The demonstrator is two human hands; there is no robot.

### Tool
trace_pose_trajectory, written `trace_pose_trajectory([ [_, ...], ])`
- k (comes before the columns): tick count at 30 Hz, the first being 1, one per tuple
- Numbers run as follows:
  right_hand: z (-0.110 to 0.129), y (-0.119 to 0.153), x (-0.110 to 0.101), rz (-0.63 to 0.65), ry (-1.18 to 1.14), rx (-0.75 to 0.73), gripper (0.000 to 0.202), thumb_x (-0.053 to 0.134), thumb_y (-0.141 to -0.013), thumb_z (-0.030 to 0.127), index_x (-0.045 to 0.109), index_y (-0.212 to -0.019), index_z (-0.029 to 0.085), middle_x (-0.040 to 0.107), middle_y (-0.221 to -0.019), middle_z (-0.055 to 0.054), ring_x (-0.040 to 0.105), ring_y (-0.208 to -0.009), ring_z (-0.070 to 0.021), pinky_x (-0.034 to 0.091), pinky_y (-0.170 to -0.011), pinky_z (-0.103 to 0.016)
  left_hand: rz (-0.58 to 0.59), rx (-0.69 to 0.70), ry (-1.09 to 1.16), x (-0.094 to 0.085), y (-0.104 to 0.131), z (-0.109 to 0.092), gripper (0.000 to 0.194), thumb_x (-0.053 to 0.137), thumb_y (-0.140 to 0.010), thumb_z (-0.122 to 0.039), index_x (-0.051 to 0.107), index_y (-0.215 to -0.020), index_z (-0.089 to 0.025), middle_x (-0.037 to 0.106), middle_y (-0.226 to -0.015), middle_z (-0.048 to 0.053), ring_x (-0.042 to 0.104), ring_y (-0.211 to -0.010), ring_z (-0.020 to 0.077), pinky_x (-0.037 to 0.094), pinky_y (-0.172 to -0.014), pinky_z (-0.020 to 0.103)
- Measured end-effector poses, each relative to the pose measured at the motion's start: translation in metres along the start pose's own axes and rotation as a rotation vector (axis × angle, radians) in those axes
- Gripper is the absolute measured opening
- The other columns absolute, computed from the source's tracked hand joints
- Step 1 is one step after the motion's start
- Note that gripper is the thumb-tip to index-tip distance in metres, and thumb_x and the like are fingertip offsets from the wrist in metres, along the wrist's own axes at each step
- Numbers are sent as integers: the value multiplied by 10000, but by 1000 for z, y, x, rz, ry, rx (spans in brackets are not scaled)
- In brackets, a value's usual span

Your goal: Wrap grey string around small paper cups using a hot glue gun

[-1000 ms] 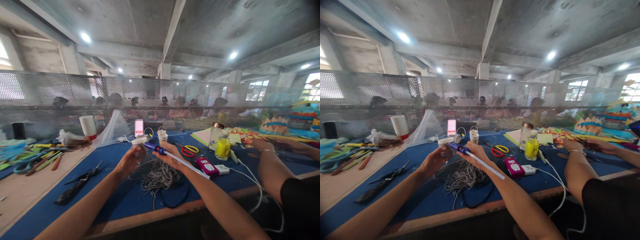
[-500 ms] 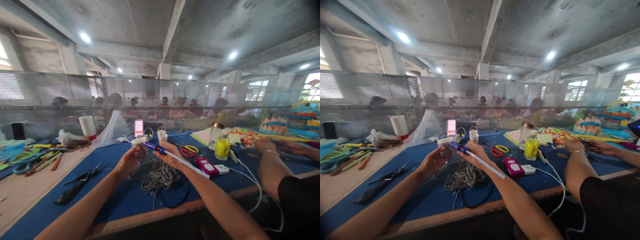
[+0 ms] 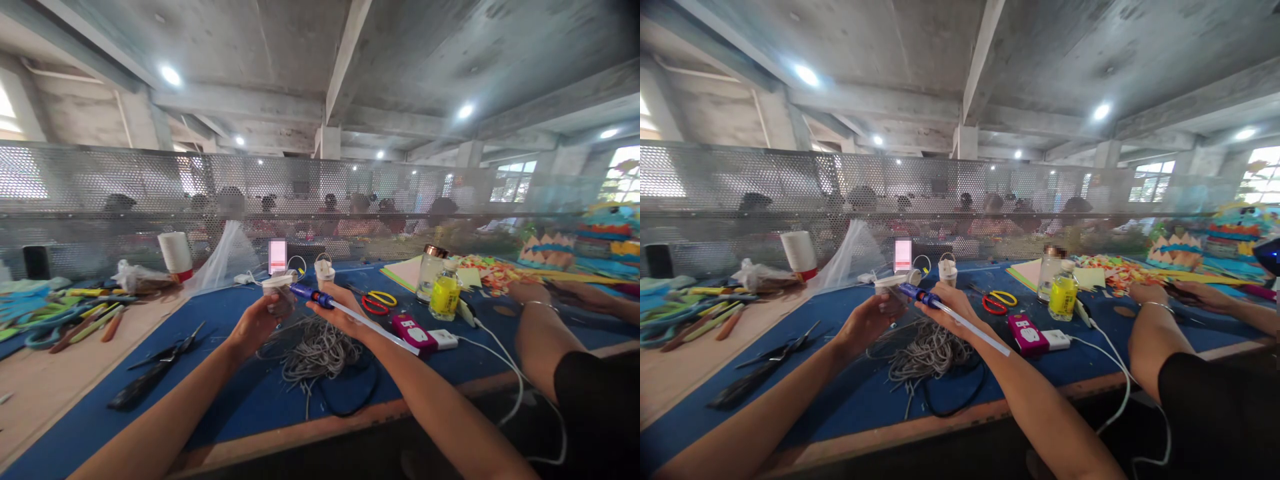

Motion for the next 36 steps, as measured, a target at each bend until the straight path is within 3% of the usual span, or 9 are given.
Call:
trace_pose_trajectory([
  [6, -4, 0, 1, 3, 34, 6, 359, 644, -981, 513, 603, -791, 211, 594, -815, -11, 551, -744, -154, 452, -709, -272, -64, -22, -12, 0, 3, -2, 309, 704, -870, -282, 752, -1147, -154, 787, -1095, 122, 717, -1055, 254, 523, -1010, 392],
  [18, -5, 1, -1, -10, -8, 15, 348, 662, -972, 511, 609, -798, 215, 569, -809, 1, 552, -739, -149, 436, -706, -266, -86, -19, 2, 0, 4, -3, 336, 668, -873, -287, 756, -1170, -156, 795, -1094, 115, 715, -1073, 255, 528, -1008, 392],
  [36, -15, 2, 1, -32, -3, 24, 335, 666, -969, 506, 608, -822, 211, 556, -803, 16, 540, -716, -137, 408, -684, -250, -54, -34, 49, 4, 7, -5, 375, 643, -877, -233, 723, -1227, -124, 778, -1173, 142, 724, -1067, 255, 559, -967, 382],
])
Point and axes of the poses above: each hand's wrist, its own y-axis away from the middle knuckle, its own x-axis out of the palm, z = x × y, the point moved 10 cm from there along -y, towards the middle knuckle
